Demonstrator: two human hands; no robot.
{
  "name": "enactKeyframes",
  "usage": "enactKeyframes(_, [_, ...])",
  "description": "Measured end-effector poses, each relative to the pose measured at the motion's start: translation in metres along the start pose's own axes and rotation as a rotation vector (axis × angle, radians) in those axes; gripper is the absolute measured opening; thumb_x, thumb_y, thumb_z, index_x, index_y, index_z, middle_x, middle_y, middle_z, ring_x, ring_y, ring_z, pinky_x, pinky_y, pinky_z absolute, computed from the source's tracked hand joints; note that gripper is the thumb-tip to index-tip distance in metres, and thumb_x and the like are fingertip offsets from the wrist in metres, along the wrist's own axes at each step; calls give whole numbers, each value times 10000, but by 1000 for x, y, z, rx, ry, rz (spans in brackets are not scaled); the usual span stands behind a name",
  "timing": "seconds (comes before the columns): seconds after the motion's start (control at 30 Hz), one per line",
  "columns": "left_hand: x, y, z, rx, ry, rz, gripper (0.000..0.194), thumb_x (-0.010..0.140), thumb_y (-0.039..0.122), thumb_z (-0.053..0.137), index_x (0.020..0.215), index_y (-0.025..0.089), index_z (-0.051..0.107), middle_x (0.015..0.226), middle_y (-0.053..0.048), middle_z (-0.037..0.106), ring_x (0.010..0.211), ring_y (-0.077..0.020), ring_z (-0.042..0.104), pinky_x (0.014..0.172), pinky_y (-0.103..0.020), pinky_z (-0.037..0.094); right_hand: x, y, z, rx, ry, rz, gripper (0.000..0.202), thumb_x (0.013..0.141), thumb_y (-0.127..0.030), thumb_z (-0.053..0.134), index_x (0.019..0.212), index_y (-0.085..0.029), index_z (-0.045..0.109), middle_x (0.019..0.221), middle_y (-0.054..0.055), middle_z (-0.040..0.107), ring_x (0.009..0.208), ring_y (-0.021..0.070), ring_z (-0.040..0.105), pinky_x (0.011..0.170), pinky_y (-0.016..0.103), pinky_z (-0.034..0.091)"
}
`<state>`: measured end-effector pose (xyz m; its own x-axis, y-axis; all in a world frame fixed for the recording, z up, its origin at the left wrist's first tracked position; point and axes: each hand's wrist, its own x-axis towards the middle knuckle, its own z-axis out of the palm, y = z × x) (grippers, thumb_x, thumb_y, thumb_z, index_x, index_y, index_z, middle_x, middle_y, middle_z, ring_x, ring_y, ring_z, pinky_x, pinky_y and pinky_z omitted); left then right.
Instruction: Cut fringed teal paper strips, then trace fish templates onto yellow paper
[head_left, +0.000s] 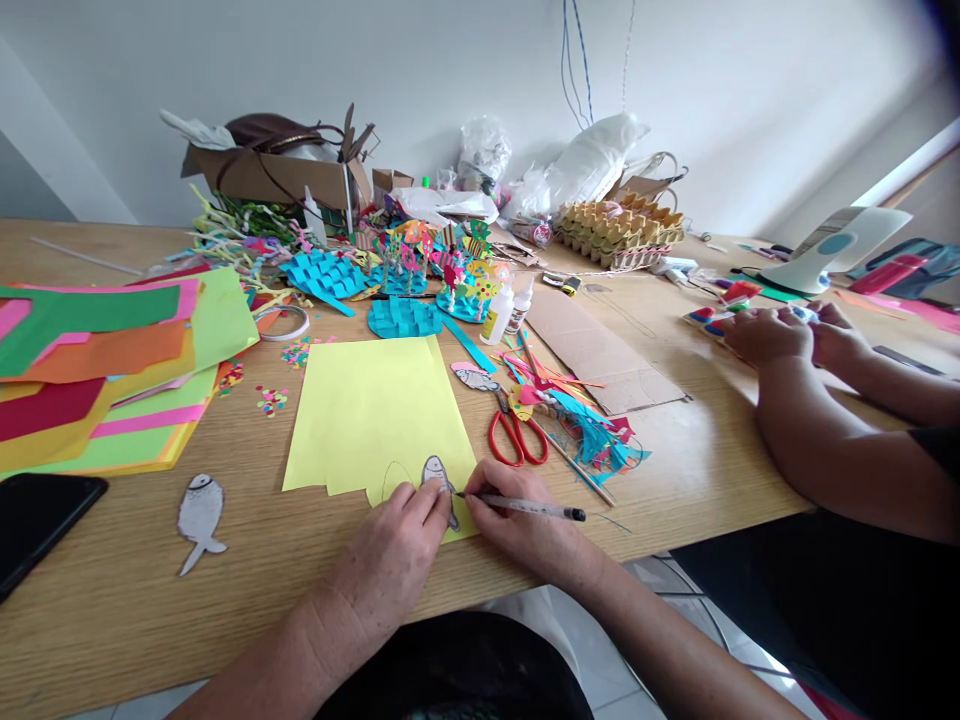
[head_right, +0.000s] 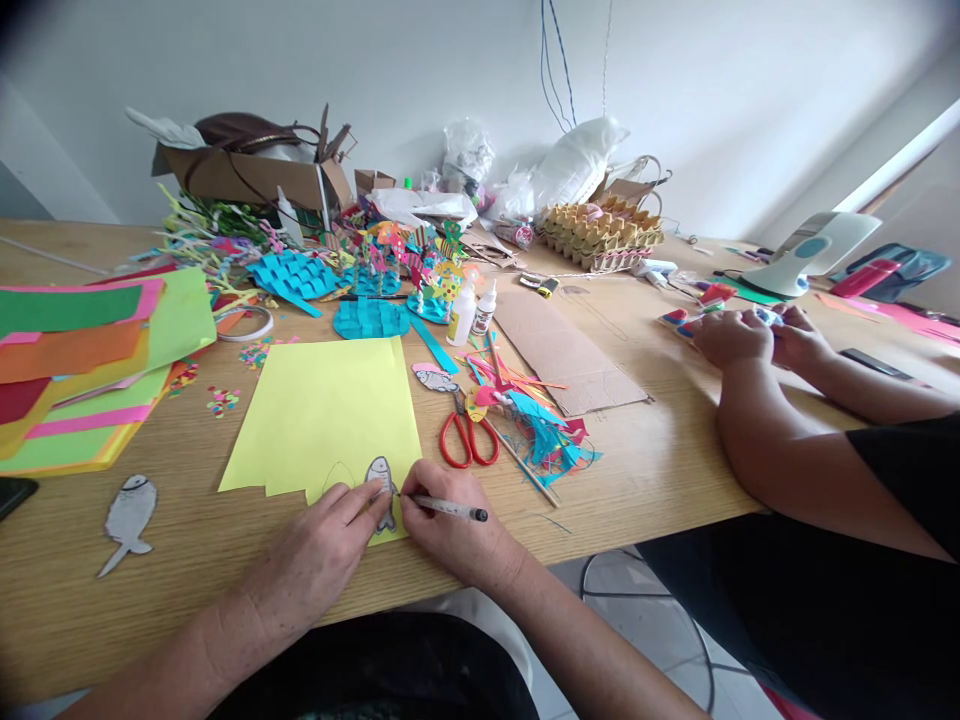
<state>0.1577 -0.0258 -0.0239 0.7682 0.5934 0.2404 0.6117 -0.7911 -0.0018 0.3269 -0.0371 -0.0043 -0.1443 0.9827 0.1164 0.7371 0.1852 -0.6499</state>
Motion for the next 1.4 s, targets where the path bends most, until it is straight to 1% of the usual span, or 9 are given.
enactKeyframes(0.23, [0, 0, -1, -9, -13, -10, 327, 810, 31, 445, 1117, 50, 557, 1059, -135, 617, 834, -215, 556, 751, -331, 499, 0, -2, 1, 7, 5, 3, 77, 699, -110, 493, 657, -171, 516, 557, -26, 528, 490, 92, 474, 468, 187, 327])
enactKeyframes(0.4, [-1, 0, 3, -2, 2, -11, 334, 811, 37, 436, 1126, 55, 547, 1077, -133, 608, 816, -214, 547, 745, -343, 498, 0, -3, 1, 15, -7, 14, 81, 703, -103, 495, 669, -171, 522, 545, -33, 523, 483, 88, 469, 461, 181, 324])
enactKeyframes(0.67, [-1, 0, 3, 11, 44, 0, 327, 813, 27, 420, 1108, 42, 559, 1045, -140, 622, 808, -217, 550, 727, -338, 505, 2, -2, 5, 30, 12, 7, 87, 714, -110, 498, 662, -178, 512, 562, -31, 539, 498, 88, 478, 466, 177, 331])
enactKeyframes(0.77, [-2, -1, 4, 13, 40, -5, 335, 827, 27, 385, 1112, 60, 557, 1046, -131, 622, 799, -208, 545, 725, -337, 505, 3, -2, 4, 31, 6, 10, 87, 710, -104, 491, 669, -177, 516, 559, -29, 542, 495, 89, 482, 465, 179, 331])
enactKeyframes(1.07, [-1, -1, 4, 3, 24, -2, 327, 834, 41, 393, 1115, 50, 559, 1056, -138, 619, 805, -215, 542, 745, -349, 502, 3, 0, 4, 24, 6, -10, 72, 710, -117, 493, 673, -172, 521, 573, -27, 532, 500, 87, 478, 468, 181, 325])
enactKeyframes(1.23, [-1, -1, 1, -6, 10, 0, 327, 812, 35, 439, 1115, 39, 564, 1061, -140, 622, 815, -217, 552, 762, -341, 499, 2, -1, 3, 76, 16, 15, 72, 703, -112, 498, 671, -172, 521, 569, -33, 528, 500, 83, 473, 464, 175, 327])
enactKeyframes(1.33, [0, -2, -1, -15, 0, 3, 328, 815, 33, 425, 1110, 53, 569, 1065, -133, 624, 820, -213, 557, 749, -330, 500, 2, -1, 1, 155, 13, 46, 84, 707, -109, 488, 659, -174, 509, 556, -38, 518, 487, 79, 458, 445, 167, 324])
enactKeyframes(1.4, [-1, -2, -1, -21, 8, 2, 325, 825, 37, 410, 1106, 65, 570, 1058, -129, 629, 818, -214, 560, 727, -330, 503, 2, -1, 1, 162, 16, 46, 87, 707, -111, 489, 650, -174, 508, 551, -38, 516, 482, 78, 451, 444, 170, 322])
